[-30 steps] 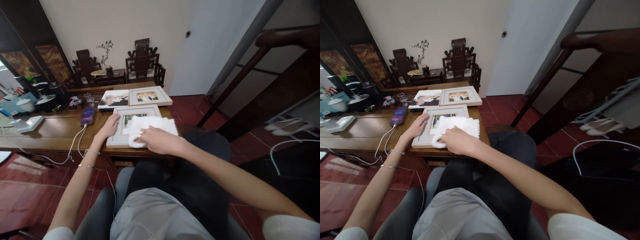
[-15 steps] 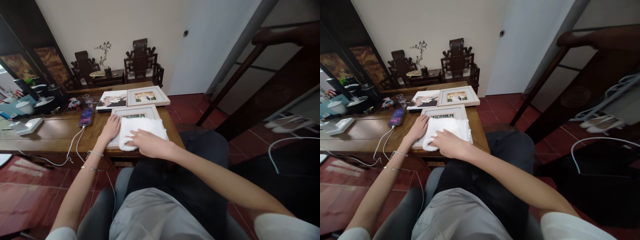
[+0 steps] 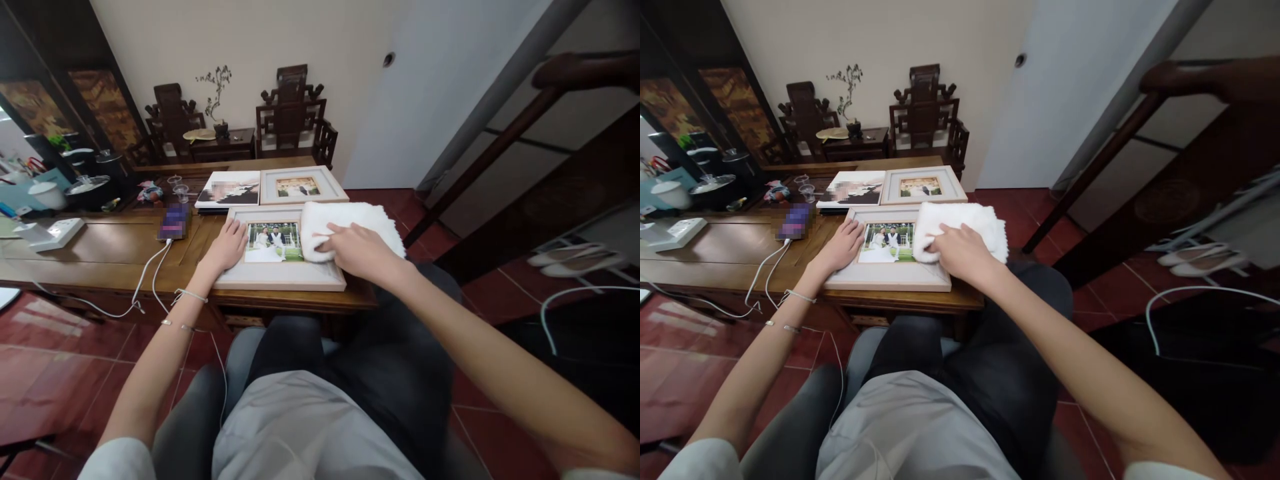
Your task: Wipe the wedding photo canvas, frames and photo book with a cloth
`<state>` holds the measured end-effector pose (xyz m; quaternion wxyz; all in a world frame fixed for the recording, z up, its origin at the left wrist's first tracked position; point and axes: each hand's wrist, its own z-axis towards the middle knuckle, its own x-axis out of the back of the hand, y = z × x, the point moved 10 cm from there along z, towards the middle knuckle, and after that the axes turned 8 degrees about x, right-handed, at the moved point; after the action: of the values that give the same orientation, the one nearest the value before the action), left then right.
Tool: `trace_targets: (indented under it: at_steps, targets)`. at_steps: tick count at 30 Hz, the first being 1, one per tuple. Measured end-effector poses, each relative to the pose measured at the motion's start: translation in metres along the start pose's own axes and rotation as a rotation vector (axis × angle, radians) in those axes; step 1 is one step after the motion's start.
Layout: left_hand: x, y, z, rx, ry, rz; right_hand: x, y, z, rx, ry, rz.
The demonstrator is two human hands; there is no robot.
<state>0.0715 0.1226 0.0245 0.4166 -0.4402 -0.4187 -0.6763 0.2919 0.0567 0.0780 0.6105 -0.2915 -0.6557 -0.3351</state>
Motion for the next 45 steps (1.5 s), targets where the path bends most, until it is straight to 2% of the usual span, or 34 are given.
trace_targets:
  at_steps: [5, 8, 11, 15, 17, 19, 24, 27, 29, 31, 33, 35, 37, 39, 42, 45]
  targets:
    - [0.003, -0.001, -0.001, 0.016, 0.006, 0.045, -0.002, 0.034, 0.051, -0.101, 0.079, -0.009]
    - [0.006, -0.003, -0.002, 0.042, 0.018, 0.052, -0.003, 0.028, 0.056, -0.014, 0.087, -0.051]
    - [0.009, -0.004, -0.002, 0.060, 0.032, 0.020, -0.003, 0.006, 0.033, 0.090, 0.056, -0.062]
    - [0.009, -0.006, -0.002, 0.077, 0.031, 0.004, 0.003, -0.023, -0.014, 0.133, -0.024, -0.013]
    - [0.009, -0.004, -0.002, 0.060, 0.031, 0.001, 0.005, -0.030, -0.027, 0.127, -0.061, 0.012]
    - [0.008, -0.002, -0.002, 0.027, 0.033, -0.004, 0.005, -0.026, -0.026, 0.087, -0.072, 0.043]
    - [0.011, 0.001, -0.004, -0.007, 0.047, -0.026, -0.004, 0.018, 0.023, -0.059, 0.019, 0.080]
    - [0.014, 0.004, -0.006, -0.001, 0.035, -0.039, -0.008, 0.044, 0.058, -0.081, 0.085, 0.083]
    - [0.015, 0.006, -0.008, 0.011, 0.022, -0.051, -0.004, 0.055, 0.078, -0.097, 0.141, 0.089]
    - [0.016, 0.008, -0.009, 0.021, 0.009, -0.063, 0.010, 0.058, 0.094, -0.108, 0.255, 0.083]
    - [0.017, 0.009, -0.010, 0.023, 0.004, -0.074, 0.028, 0.041, 0.110, -0.040, 0.396, 0.050]
    - [0.019, 0.009, -0.010, 0.020, 0.010, -0.080, 0.040, 0.004, 0.129, 0.145, 0.469, 0.003]
    - [0.021, 0.010, -0.009, 0.017, 0.025, -0.080, 0.038, -0.042, 0.148, 0.362, 0.448, -0.039]
    - [0.023, 0.011, -0.009, 0.017, 0.031, -0.078, 0.029, -0.076, 0.165, 0.483, 0.375, -0.065]
    - [0.025, 0.012, -0.009, 0.019, 0.035, -0.086, 0.014, -0.091, 0.183, 0.454, 0.243, -0.060]
    - [0.024, 0.012, -0.008, 0.012, 0.039, -0.103, 0.006, -0.075, 0.184, 0.357, 0.145, -0.043]
